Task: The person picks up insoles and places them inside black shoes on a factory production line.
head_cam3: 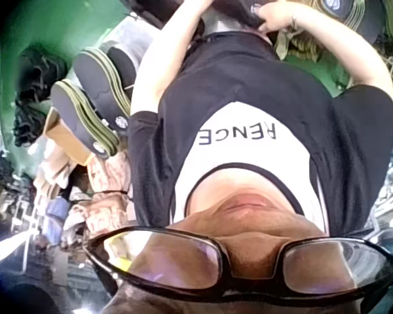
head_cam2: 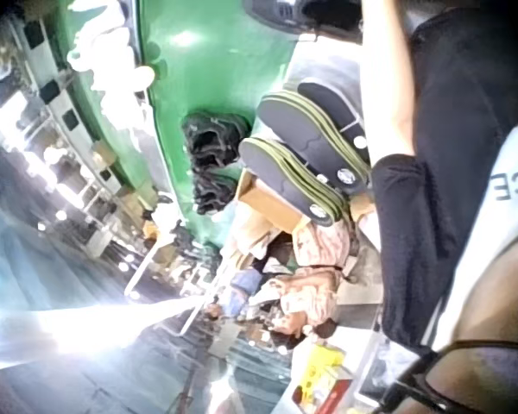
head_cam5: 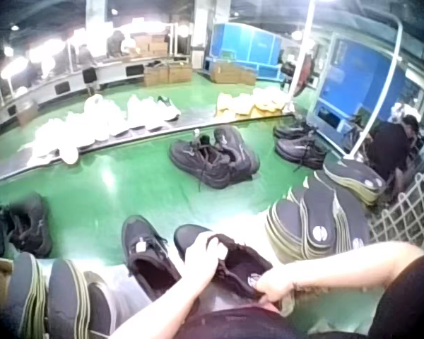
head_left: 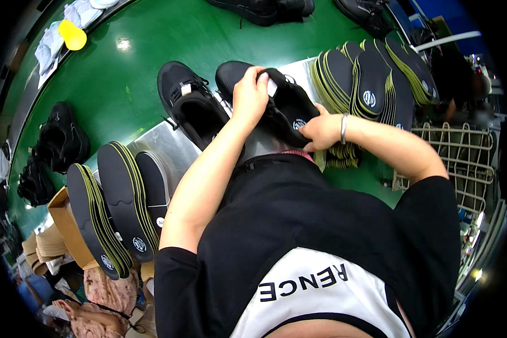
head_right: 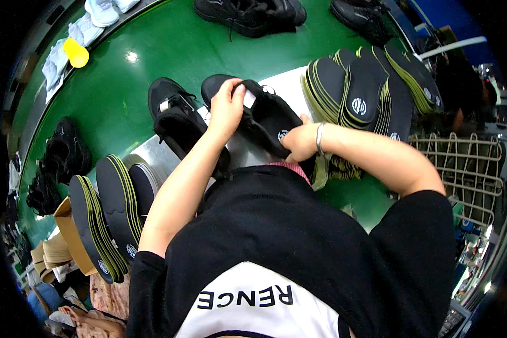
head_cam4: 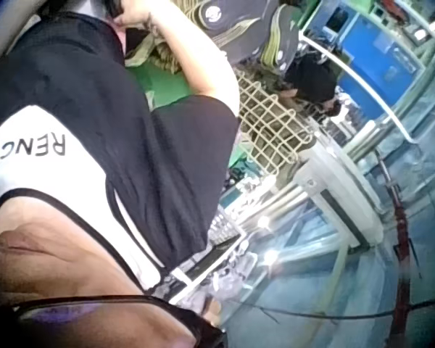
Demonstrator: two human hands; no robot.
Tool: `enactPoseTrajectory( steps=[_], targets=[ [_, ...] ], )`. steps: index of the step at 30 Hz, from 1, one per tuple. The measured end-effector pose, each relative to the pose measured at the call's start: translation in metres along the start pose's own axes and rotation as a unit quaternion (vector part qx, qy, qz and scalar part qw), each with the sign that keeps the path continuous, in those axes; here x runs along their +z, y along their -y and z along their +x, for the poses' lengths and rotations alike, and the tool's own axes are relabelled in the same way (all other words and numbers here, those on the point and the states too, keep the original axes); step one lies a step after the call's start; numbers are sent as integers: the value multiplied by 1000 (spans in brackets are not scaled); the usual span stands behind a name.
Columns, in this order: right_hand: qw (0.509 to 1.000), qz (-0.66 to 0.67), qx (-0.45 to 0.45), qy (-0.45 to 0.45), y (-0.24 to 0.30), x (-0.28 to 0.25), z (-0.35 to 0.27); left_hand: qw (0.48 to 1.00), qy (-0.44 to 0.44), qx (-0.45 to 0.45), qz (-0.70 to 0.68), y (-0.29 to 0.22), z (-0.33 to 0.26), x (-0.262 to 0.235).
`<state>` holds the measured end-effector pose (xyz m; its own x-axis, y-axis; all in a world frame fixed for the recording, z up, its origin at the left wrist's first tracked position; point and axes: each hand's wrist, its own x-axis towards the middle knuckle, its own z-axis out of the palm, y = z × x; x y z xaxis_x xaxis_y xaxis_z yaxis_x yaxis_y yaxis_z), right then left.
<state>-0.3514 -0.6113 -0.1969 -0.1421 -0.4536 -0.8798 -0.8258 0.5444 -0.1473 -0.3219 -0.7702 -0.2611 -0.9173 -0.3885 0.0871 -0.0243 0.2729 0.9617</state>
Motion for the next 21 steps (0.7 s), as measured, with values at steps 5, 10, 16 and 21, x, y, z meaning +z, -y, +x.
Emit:
enactPoseTrajectory(
  steps=[5,10,16,21],
  targets=[
    [907,183,-87,-368,2,6,14,994,20,-35,-105,12,3,2],
    [932,288,-1,-220,-9,-12,73,947,73,-87,-299,27,7,7],
    [933,93,-3,-348,8,-38,110,956,96,-88,-263,18,5,-4],
    [941,159,-36,-296,2,-31,119,956,93,-85,-264,28,6,-6]
  ],
)
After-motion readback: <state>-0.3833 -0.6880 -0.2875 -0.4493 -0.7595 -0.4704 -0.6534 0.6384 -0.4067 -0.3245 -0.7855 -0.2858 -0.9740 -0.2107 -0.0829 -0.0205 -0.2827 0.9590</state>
